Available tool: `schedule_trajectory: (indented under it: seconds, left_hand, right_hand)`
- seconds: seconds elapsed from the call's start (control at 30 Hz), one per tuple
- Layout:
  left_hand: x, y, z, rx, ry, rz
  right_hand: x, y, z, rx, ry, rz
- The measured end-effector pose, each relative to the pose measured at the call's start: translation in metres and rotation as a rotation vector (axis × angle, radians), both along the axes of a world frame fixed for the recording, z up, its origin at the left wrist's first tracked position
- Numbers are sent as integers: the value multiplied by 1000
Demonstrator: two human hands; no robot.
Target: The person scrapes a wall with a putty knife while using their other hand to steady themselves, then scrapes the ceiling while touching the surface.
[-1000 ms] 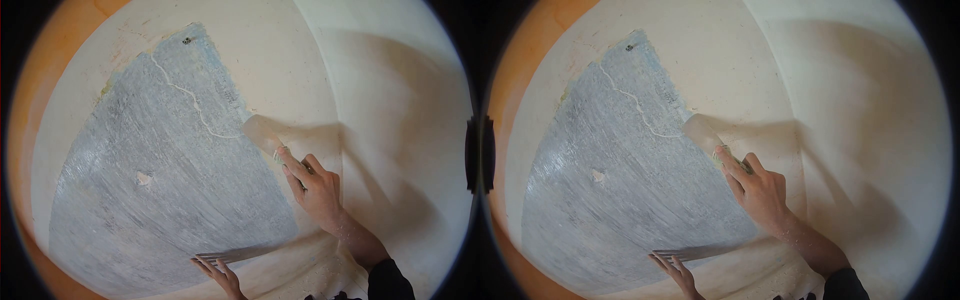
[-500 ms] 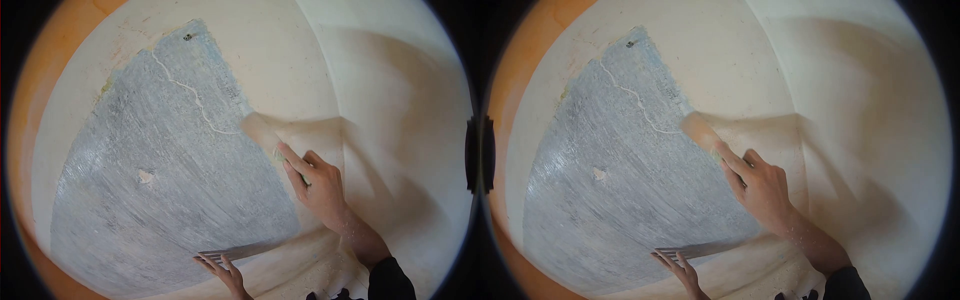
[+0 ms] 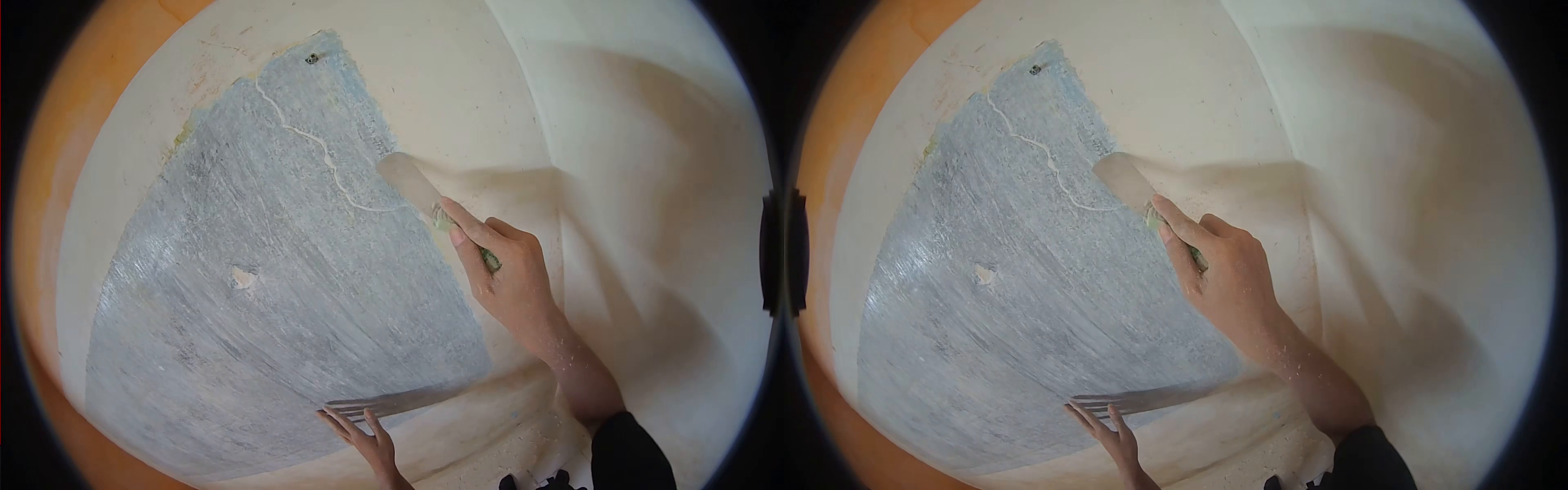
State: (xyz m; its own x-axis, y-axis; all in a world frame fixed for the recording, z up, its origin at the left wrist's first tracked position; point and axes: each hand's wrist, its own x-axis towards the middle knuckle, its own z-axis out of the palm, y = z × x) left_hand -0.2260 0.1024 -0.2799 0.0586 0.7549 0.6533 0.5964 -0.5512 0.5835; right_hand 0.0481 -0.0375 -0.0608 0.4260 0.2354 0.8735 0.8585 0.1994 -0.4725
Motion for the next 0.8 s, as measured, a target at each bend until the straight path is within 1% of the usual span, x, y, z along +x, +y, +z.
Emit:
schedule_trajectory:
  seconds: [0.07,0.1,0.13,0.2,0.3,0.37,0.4,0.47,0.5,0.53,0.57,0.6,0.63,0.67,0.7,0.73,0.8]
  left_hand:
    - [-2,-1,1,-11,-15,-9]
    - [-5,0,1,-11,-33,-18]
    - [-5,0,1,-10,-56,-24]
    - [-2,-3,5,-12,-44,-13]
    - [-6,-8,10,-24,-18,-5]
    - [-3,-9,9,-31,-35,-7]
    - [-3,-10,9,-38,-67,-12]
    - [-1,-8,11,-43,-100,-9]
    - [4,-3,12,65,-113,17]
    - [7,-2,17,171,-121,42]
    - [9,1,24,171,-122,46]
    - [14,4,37,291,-140,15]
    - [20,7,49,411,-158,-13]
    - [29,14,59,413,-164,-4]
    - [39,26,68,534,-171,-68]
    - [49,31,78,652,-170,-129]
    - [75,28,106,784,-78,-159]
  right_hand:
    - [-2,-2,-27,-30,15,-12]
    - [-4,-4,-32,-61,19,-23]
    - [-3,-2,-29,-61,8,-17]
    - [-2,4,-12,17,-10,-45]
    - [-4,1,8,-9,-23,-50]
    - [-6,2,-17,-41,13,-47]
    - [-9,1,-21,-69,51,-37]
    - [-6,5,-9,-20,6,-42]
    - [-3,5,0,29,-36,-56]
    - [-2,3,5,26,-35,-53]
    - [-1,0,10,10,-61,-68]
    - [0,-2,12,-5,-90,-85]
    - [-2,-3,2,-6,-96,-80]
    - [-5,-2,-17,-31,-66,-89]
    - [-6,1,-28,-55,-39,-95]
    - [-5,2,-26,-45,-23,-67]
    - [-2,2,-6,-9,-59,-67]
